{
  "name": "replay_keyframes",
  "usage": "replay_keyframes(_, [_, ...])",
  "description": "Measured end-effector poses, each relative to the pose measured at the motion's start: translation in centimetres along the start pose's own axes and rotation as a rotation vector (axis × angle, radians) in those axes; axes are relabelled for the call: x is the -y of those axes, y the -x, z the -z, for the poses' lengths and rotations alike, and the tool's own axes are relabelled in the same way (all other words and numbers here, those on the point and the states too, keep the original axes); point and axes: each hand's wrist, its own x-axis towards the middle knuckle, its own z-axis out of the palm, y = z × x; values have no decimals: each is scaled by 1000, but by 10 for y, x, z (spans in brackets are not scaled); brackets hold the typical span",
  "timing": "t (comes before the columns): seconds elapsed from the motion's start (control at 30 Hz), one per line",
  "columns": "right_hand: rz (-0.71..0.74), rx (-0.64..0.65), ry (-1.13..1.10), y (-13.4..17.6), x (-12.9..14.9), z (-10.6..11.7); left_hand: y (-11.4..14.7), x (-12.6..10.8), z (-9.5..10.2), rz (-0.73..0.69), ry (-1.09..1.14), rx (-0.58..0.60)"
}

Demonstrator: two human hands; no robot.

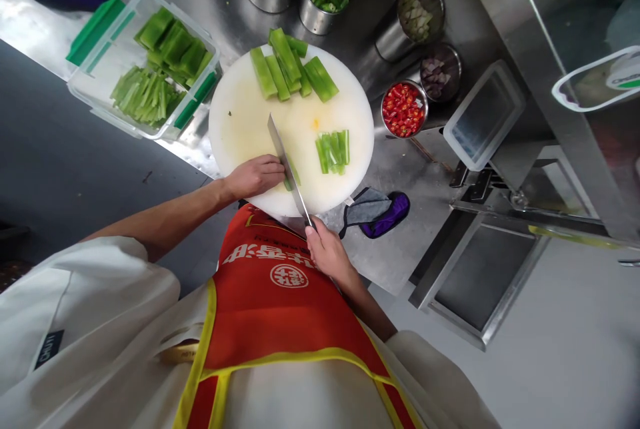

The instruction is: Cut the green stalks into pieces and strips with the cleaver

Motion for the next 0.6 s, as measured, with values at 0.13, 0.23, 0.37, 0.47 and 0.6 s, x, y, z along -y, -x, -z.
replay_keyframes(0.13, [-18,4,-59,-9,2,1,3,0,-1,27,14,18])
replay_keyframes(0.23, [-37,16,-86,5,5,7,4,0,-1,35,42,23])
replay_keyframes(0.37, [-45,43,-96,21,9,14,5,0,-2,38,98,0])
replay_keyframes(0.47, [-46,47,-99,19,10,15,5,0,-2,40,69,21])
replay_keyframes(0.6, [-49,39,-95,17,8,14,6,0,-3,63,91,36])
